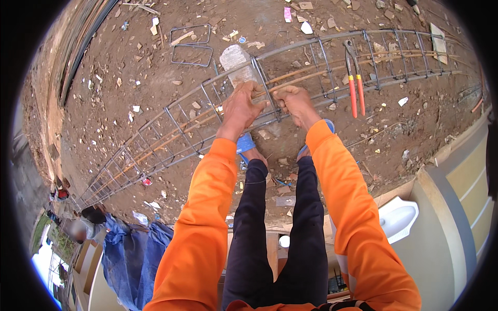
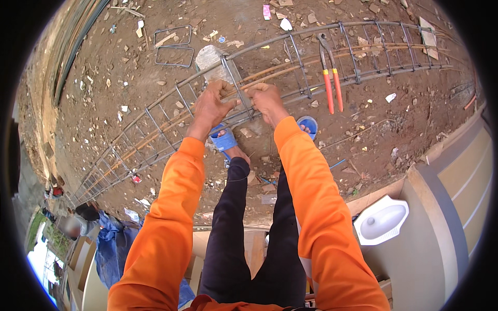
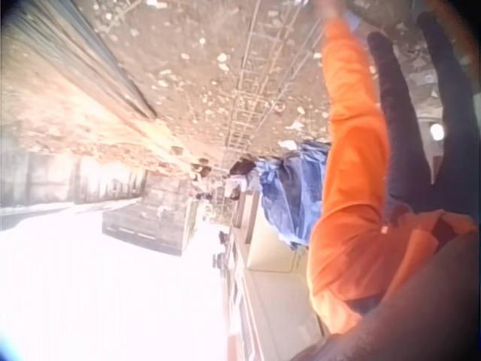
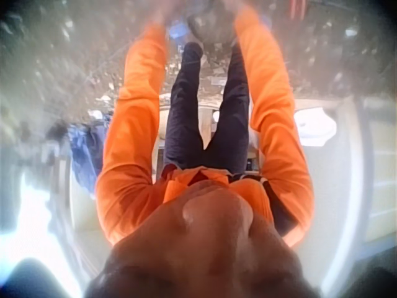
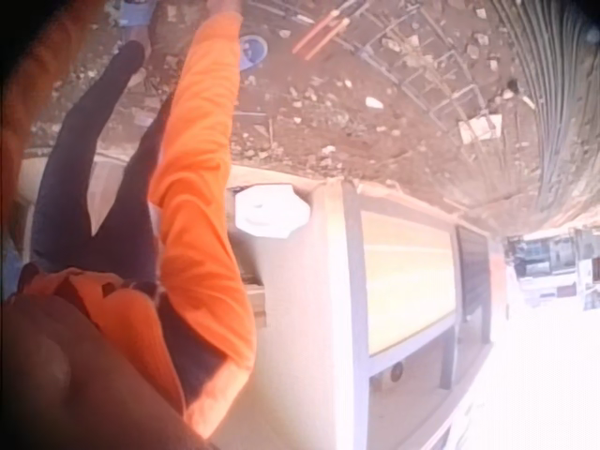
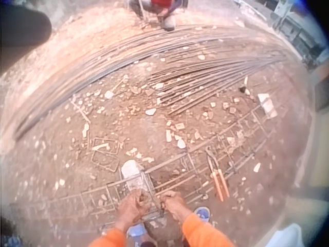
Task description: The person uses pliers to twist wire ties at intersections of a rebar cage laid on the ground. They repeatedly pick up wire ties, loop them around intersecting bars, and twist them tight with pliers, moving along the cage to secure multiple joints.
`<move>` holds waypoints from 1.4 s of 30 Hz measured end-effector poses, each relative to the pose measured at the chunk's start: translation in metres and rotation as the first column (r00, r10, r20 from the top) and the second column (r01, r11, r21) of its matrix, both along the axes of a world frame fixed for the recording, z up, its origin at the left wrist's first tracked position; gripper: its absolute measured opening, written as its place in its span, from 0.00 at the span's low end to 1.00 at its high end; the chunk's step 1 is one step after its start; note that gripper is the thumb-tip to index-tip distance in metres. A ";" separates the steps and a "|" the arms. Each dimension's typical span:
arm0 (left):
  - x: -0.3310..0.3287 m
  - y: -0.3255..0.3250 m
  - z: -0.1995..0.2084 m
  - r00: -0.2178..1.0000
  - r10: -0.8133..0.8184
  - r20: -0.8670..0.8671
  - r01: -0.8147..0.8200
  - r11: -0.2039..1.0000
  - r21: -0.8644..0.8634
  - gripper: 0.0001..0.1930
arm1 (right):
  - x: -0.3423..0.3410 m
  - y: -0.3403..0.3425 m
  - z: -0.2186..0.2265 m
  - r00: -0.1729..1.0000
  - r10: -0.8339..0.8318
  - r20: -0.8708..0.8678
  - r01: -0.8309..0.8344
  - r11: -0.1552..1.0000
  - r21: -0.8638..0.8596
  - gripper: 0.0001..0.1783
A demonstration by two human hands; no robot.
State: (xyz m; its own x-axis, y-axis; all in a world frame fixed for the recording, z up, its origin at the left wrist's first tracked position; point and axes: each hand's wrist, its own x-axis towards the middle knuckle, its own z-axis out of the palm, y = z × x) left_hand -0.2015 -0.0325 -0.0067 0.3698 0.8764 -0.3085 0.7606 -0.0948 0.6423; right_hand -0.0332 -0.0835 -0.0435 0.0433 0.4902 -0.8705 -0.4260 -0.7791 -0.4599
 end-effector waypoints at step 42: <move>0.032 0.057 -0.025 0.835 0.500 -0.229 -0.482 0.465 -0.743 0.08 | 0.000 -0.001 0.019 0.536 0.555 0.637 -0.766 0.636 0.090 0.19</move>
State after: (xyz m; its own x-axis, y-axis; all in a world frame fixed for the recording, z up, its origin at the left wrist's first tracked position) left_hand -0.1696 0.0249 -0.0320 -0.0318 0.3664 -0.9299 0.5110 0.8056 0.2999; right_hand -0.0328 -0.0850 -0.0243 -0.0430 0.8027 -0.5949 0.5321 -0.4856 -0.6936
